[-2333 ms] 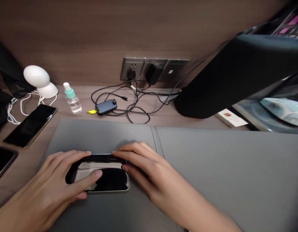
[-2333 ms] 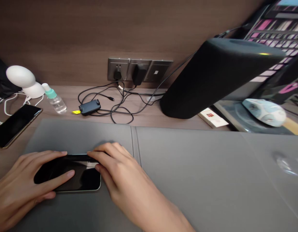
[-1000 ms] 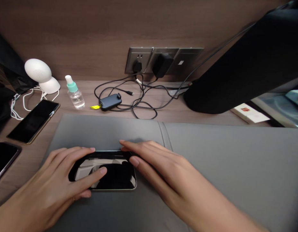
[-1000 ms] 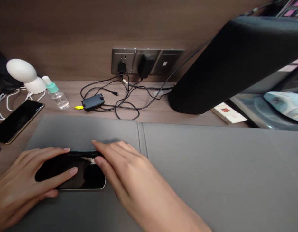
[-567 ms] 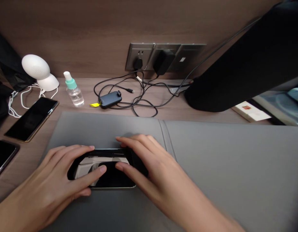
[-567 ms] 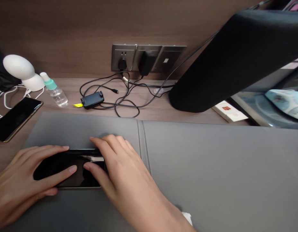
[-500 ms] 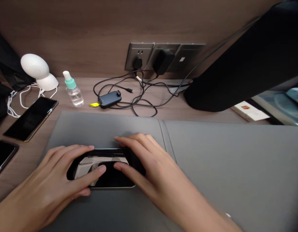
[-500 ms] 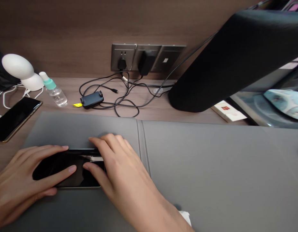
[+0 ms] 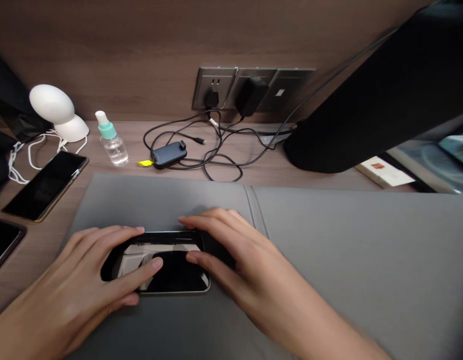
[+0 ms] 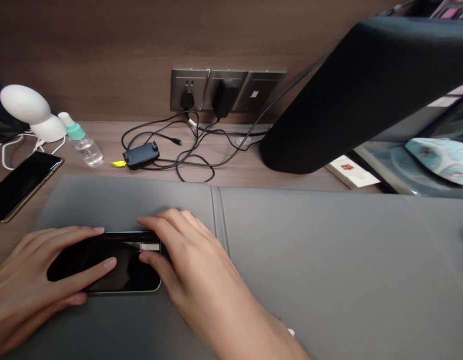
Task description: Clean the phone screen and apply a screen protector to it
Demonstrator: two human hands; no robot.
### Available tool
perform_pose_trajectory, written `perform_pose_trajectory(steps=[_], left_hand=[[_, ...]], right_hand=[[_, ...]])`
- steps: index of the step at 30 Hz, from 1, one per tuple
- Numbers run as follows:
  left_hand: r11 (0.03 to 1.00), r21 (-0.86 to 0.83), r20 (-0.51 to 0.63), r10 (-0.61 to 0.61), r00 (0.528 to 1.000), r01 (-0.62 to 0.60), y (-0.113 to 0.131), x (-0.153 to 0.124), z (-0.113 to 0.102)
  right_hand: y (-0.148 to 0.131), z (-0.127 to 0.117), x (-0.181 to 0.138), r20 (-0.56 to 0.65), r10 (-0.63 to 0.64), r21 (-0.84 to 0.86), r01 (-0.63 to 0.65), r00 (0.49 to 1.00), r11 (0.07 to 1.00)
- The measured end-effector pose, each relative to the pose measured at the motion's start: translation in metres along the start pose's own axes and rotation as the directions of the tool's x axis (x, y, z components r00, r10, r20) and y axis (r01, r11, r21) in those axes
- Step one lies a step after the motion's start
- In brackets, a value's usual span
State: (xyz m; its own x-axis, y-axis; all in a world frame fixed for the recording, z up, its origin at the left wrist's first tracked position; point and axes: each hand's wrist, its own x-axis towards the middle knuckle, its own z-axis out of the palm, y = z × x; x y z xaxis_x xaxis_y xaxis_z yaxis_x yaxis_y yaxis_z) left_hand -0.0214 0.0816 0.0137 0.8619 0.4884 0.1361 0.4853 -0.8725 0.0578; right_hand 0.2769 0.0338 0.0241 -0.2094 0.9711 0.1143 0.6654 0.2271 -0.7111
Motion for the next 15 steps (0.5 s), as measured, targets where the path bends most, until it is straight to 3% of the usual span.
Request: perform_pose_trajectory(steps=[15], left_hand=[[0.999,-0.029,-0.018,0.026,0.999,-0.027,0.0007,0.0036,-0.0040]], right_hand=[[0.0000,-0.0051,-0.0018,0.014,0.001,0.048,-0.002,1.000,0.999]])
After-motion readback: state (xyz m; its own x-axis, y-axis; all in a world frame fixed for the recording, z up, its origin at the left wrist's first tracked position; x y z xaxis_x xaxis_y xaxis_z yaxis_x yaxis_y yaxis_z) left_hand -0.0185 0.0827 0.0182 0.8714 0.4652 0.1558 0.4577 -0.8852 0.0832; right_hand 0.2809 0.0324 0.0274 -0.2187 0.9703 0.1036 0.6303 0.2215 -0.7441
